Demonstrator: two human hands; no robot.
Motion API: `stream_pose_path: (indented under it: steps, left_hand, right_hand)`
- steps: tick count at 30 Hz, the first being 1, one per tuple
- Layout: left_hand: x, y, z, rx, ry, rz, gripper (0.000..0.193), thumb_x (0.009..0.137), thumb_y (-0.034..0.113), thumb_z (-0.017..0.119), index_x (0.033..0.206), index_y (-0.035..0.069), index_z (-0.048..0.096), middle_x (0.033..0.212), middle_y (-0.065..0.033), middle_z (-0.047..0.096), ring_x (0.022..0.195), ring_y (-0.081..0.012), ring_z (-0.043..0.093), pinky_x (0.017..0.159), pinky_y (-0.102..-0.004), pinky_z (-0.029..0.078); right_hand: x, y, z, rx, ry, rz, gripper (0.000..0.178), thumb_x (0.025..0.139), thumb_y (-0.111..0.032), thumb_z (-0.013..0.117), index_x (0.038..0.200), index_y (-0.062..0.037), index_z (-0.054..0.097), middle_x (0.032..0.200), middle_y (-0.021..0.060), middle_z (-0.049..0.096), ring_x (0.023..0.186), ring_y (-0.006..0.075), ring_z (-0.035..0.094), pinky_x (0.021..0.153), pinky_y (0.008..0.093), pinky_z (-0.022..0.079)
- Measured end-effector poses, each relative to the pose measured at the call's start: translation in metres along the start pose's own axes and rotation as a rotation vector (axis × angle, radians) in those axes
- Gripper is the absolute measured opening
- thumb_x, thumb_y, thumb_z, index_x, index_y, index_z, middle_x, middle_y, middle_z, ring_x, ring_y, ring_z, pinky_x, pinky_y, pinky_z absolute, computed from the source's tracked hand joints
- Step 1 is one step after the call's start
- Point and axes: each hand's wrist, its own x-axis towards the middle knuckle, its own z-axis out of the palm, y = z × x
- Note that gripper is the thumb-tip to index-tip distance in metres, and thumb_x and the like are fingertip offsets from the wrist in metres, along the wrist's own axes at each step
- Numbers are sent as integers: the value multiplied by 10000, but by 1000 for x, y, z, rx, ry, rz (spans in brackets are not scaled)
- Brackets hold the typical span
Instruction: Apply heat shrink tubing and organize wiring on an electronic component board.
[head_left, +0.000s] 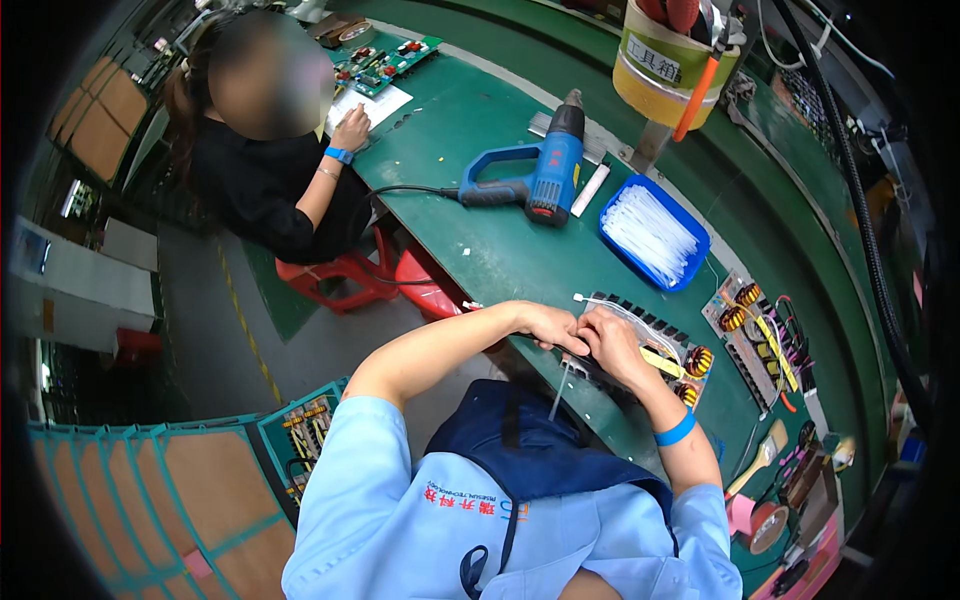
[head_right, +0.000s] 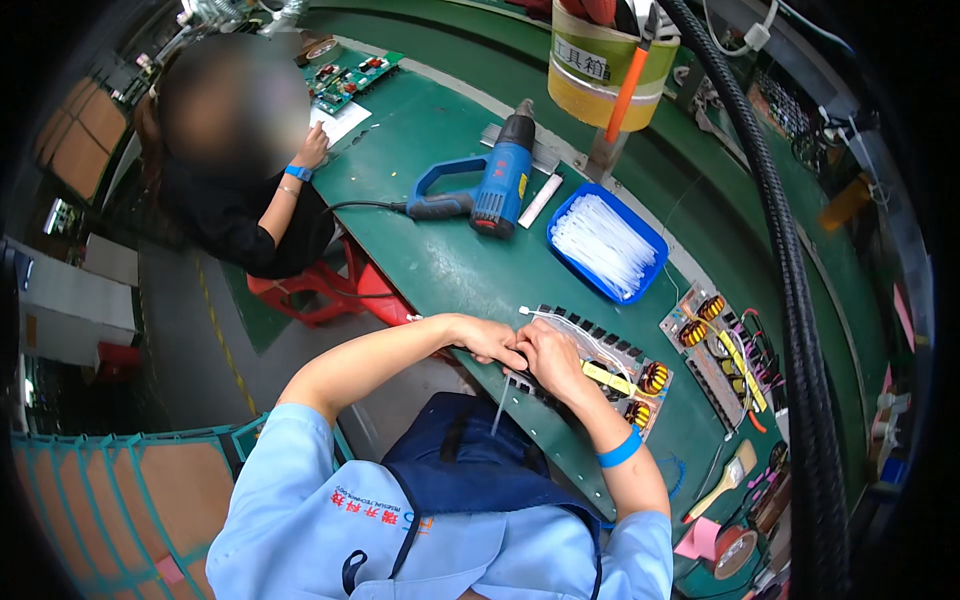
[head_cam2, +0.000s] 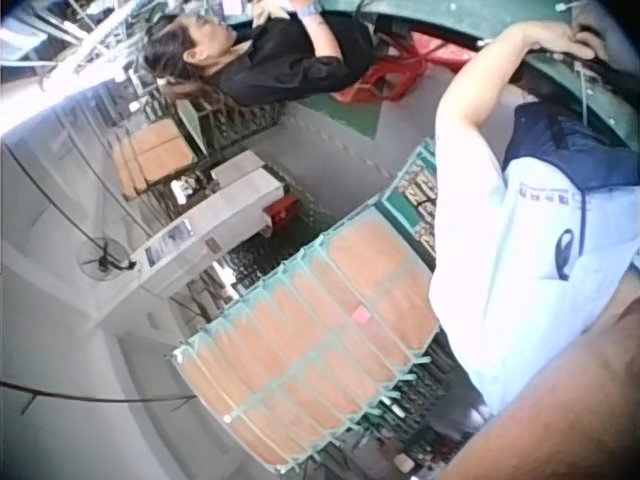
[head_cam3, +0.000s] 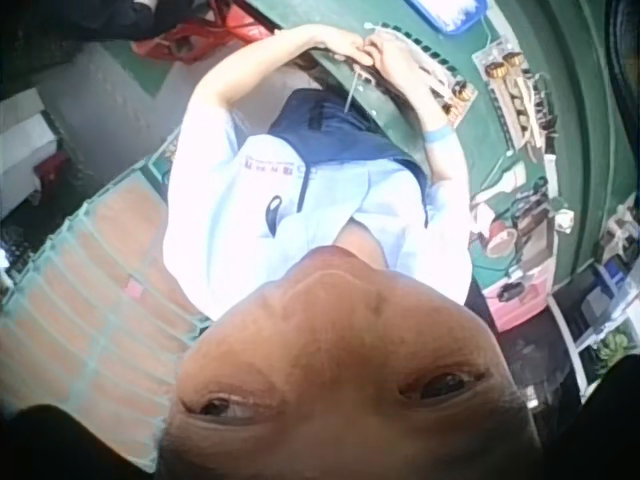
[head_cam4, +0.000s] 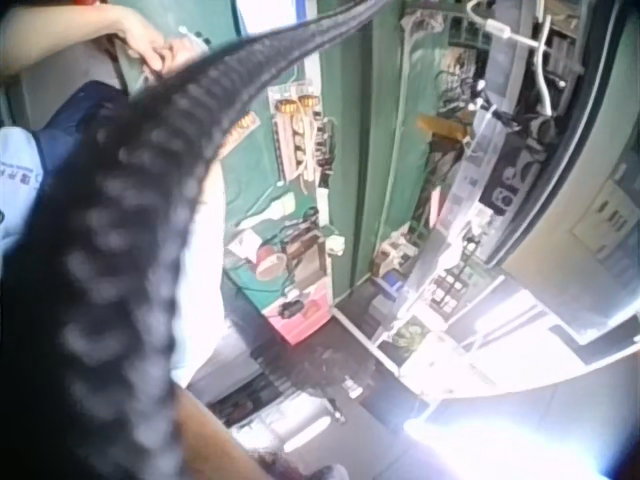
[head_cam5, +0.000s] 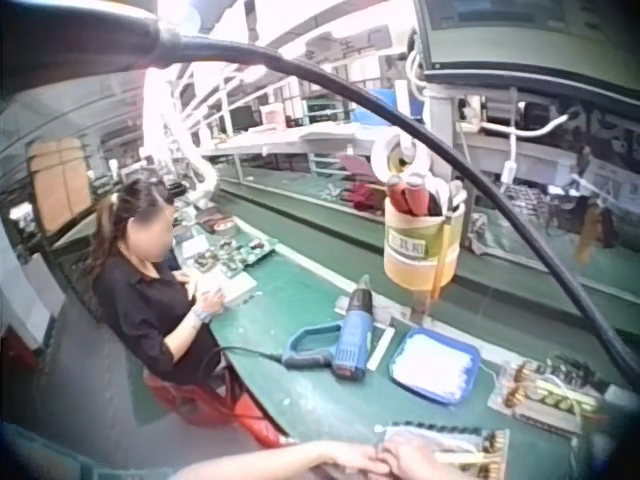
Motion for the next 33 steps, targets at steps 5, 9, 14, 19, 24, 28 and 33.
stream_pose_path:
  steps: [5,9,14,19,24,28,33]
  left_hand:
    - [8,-8,-1,-40,18,59,297,764,314,477,721,30,553,547,-26,523,355,-51,312,321,-197,227]
    - [7,-12,-5,-1,25,49,259,777,267,461,761,23,546,623,-21,554,377,-35,298,338,-186,242]
    - [7,-14,-10,-122,-49,6,246,791,274,448,724,49,522,624,-11,540,375,-35,298,330,-178,231]
    - [9,-13,-8,-178,-103,-14,231,793,278,446,728,66,513,618,-6,532,374,-30,300,328,-168,225]
    - [11,-16,-4,-162,-82,34,233,779,279,472,749,55,526,618,-6,536,362,-23,315,317,-165,241]
    - [11,-19,-3,-44,-48,141,195,765,241,494,812,54,519,633,5,531,385,-25,353,330,-161,270]
    - [7,-13,-3,58,25,225,210,739,222,514,817,27,524,610,-9,537,395,-59,413,348,-189,328]
  right_hand:
    - [-5,-4,0,-8,69,80,96,664,-109,532,718,-30,537,681,114,498,628,291,505,545,349,399]
    - [-23,-25,-11,-1,375,-34,86,652,-21,530,738,-10,527,693,116,510,654,276,508,570,332,408]
    - [-92,-33,9,-294,335,-12,232,599,-2,515,822,-56,541,715,83,514,622,225,522,549,300,430]
    - [-101,-45,60,-312,332,-10,332,614,-33,506,934,-115,532,909,104,500,692,219,527,619,294,435]
    - [-77,-54,60,280,541,219,172,692,3,481,860,7,516,794,105,533,657,182,544,612,260,436]
    - [-49,-51,42,1012,778,387,134,778,-33,416,846,33,511,717,72,546,655,113,542,589,235,446]
    - [-50,-34,42,840,655,526,162,791,-73,408,885,26,496,610,46,520,534,65,495,463,172,404]
